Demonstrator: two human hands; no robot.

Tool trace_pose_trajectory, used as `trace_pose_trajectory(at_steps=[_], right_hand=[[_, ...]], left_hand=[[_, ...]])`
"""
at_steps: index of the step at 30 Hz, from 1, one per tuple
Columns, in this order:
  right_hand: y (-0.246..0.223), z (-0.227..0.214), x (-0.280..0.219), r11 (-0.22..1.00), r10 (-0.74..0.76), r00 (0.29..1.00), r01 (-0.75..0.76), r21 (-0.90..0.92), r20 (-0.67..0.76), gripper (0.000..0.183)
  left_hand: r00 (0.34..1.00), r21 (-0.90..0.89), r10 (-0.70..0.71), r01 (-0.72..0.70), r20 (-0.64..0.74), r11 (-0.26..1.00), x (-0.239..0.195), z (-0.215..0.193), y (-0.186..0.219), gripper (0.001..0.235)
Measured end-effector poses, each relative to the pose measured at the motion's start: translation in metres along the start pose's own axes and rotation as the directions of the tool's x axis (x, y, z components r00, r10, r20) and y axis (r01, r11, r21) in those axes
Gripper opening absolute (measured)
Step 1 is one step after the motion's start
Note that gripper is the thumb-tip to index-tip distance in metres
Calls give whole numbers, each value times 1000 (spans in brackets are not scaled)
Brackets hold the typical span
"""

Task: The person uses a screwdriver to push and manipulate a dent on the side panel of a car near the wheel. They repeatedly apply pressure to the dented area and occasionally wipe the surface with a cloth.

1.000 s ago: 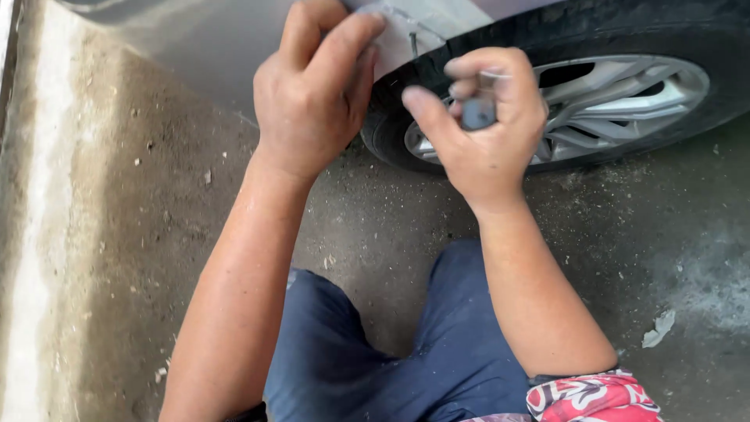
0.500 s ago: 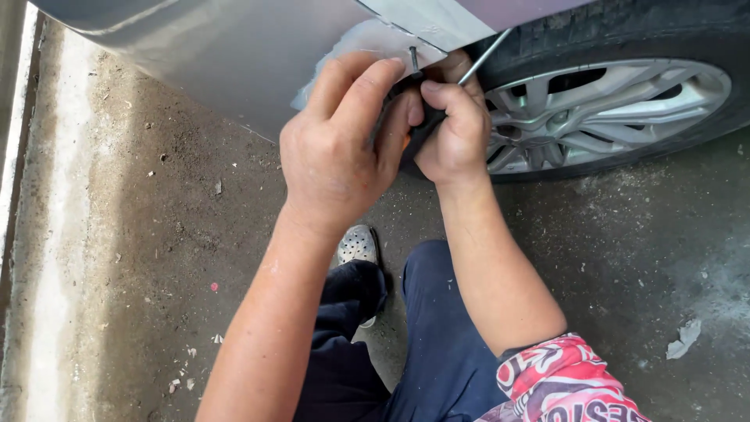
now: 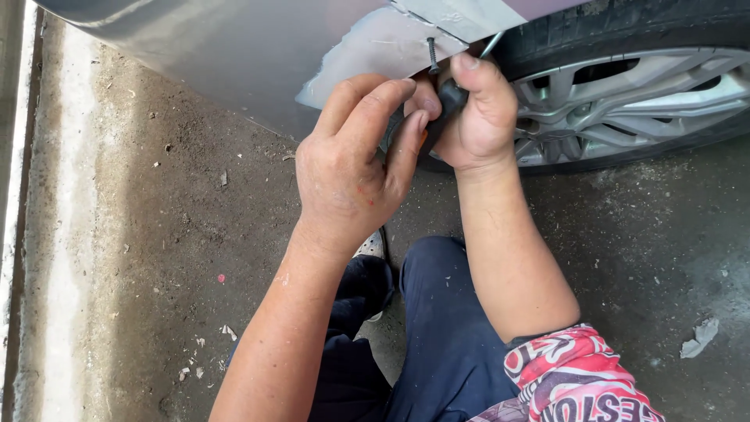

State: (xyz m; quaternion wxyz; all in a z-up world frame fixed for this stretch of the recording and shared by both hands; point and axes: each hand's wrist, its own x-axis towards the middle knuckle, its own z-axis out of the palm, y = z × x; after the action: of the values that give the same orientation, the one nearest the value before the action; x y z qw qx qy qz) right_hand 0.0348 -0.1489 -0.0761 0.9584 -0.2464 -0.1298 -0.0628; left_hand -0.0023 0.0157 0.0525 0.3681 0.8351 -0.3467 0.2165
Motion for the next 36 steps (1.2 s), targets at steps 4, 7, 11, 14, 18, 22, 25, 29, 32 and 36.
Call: trace_pose_trajectory(at_steps=[4, 7, 11, 14, 18, 22, 25, 29, 32, 36], right_hand=[[0, 0, 1, 1000, -14, 1000, 13, -17, -24, 42], [-3, 12, 1, 992, -64, 998, 61, -107, -27, 47], [1, 5, 0, 967, -140, 990, 140, -215, 16, 62], [0, 5, 1, 962, -155, 988, 157, -224, 26, 62], [3, 0, 1, 955, -176, 984, 175, -240, 15, 56], [8, -14, -3, 972, -174, 985, 173, -160, 9, 39], [5, -8, -4, 985, -139, 990, 137, -102, -7, 35], [-6, 17, 1, 989, -103, 993, 96, -114, -59, 41], [-5, 16, 0, 986, -104, 990, 90, -138, -93, 45], [-5, 7, 0, 999, -28, 999, 28, 15, -24, 39]], left_hand=[[999, -35, -37, 37, -18, 999, 4, 10, 5, 21], [998, -79, -42, 38, -49, 996, 11, 17, 5, 22], [994, -98, -49, 40, -94, 994, 18, 24, 5, 22], [991, -88, -87, 78, -101, 993, 22, 27, 7, 20], [991, -58, -122, 119, -56, 991, 24, 33, 10, 16], [893, -491, -443, 420, 77, 763, 27, 42, 11, 25], [741, -779, -564, 575, 364, 251, 29, 39, 11, 32], [838, -523, -519, 523, 170, 673, 23, 36, 13, 38], [939, -419, -342, 293, -45, 859, 20, 40, 13, 38], [847, -659, -506, 474, 160, 584, 22, 42, 11, 37]])
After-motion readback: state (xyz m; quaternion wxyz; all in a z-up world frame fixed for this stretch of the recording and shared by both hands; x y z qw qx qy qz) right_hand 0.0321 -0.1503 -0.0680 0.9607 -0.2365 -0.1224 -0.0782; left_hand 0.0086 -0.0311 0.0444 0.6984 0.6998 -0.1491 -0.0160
